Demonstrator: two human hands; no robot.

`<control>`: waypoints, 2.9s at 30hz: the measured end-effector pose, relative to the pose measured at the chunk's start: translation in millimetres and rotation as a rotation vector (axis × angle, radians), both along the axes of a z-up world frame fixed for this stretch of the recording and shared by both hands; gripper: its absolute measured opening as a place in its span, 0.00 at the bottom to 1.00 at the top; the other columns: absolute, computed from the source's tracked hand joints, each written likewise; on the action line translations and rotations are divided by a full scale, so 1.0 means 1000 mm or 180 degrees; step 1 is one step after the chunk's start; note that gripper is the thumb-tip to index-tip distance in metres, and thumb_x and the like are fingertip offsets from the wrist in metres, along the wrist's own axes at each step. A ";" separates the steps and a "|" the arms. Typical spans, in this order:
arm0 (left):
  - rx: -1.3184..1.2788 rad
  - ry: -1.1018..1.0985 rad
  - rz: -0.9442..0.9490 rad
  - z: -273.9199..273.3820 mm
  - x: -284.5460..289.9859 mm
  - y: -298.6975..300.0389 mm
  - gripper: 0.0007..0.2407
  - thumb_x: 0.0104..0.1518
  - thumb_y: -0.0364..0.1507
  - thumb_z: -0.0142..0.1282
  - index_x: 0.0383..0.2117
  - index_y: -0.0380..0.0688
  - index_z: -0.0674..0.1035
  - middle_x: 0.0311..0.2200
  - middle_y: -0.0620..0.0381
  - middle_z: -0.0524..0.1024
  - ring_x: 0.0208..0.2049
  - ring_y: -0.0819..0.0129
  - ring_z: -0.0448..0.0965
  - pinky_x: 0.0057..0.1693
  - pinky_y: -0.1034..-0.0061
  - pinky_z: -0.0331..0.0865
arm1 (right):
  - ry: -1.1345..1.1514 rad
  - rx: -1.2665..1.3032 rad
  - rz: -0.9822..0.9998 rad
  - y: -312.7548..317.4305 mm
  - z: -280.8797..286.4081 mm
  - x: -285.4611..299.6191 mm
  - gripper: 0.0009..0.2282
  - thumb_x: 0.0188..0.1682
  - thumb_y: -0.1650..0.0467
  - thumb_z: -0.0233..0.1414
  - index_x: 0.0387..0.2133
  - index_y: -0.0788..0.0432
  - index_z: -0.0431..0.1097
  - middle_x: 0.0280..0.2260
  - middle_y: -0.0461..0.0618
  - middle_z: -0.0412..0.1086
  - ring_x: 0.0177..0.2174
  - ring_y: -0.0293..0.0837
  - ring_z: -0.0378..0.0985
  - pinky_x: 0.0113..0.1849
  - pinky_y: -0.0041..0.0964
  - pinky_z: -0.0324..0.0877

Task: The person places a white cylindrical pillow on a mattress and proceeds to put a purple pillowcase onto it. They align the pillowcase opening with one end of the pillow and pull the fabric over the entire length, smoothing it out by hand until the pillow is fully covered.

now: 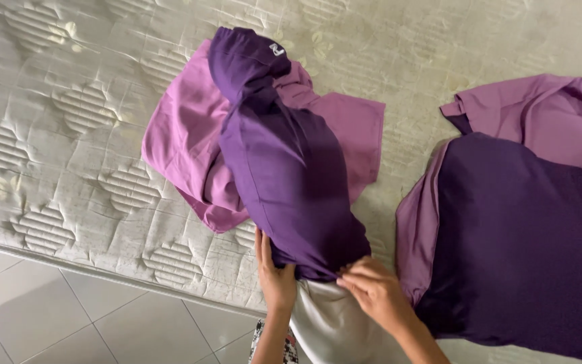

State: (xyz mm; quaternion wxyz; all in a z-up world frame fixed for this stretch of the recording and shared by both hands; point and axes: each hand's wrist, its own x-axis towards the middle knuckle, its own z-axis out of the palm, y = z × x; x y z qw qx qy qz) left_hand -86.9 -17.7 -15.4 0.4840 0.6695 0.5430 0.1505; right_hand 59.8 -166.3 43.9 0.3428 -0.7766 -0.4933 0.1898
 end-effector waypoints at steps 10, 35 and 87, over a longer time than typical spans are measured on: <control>0.0562 -0.0107 -0.0700 -0.025 -0.017 0.002 0.16 0.41 0.17 0.62 0.39 0.35 0.78 0.43 0.53 0.77 0.44 0.60 0.75 0.54 0.71 0.73 | 0.0464 -0.0048 -0.0559 0.078 0.035 0.076 0.15 0.44 0.70 0.61 0.44 0.61 0.75 0.44 0.50 0.78 0.41 0.43 0.82 0.43 0.31 0.76; 0.0622 -0.0281 -0.1044 -0.010 0.015 -0.006 0.03 0.41 0.21 0.61 0.19 0.44 0.81 0.22 0.65 0.74 0.31 0.70 0.62 0.49 0.76 0.59 | 0.0215 0.0337 -0.0334 0.091 0.028 0.090 0.22 0.48 0.76 0.55 0.58 0.64 0.65 0.56 0.56 0.70 0.53 0.51 0.76 0.55 0.40 0.70; -0.1193 -0.0726 0.0282 0.012 0.067 0.022 0.26 0.66 0.32 0.49 0.71 0.45 0.58 0.67 0.32 0.57 0.68 0.35 0.56 0.71 0.46 0.50 | 0.1520 -0.1324 -0.1908 -0.022 -0.024 0.053 0.29 0.58 0.57 0.43 0.65 0.66 0.48 0.60 0.71 0.52 0.62 0.66 0.57 0.55 0.55 0.66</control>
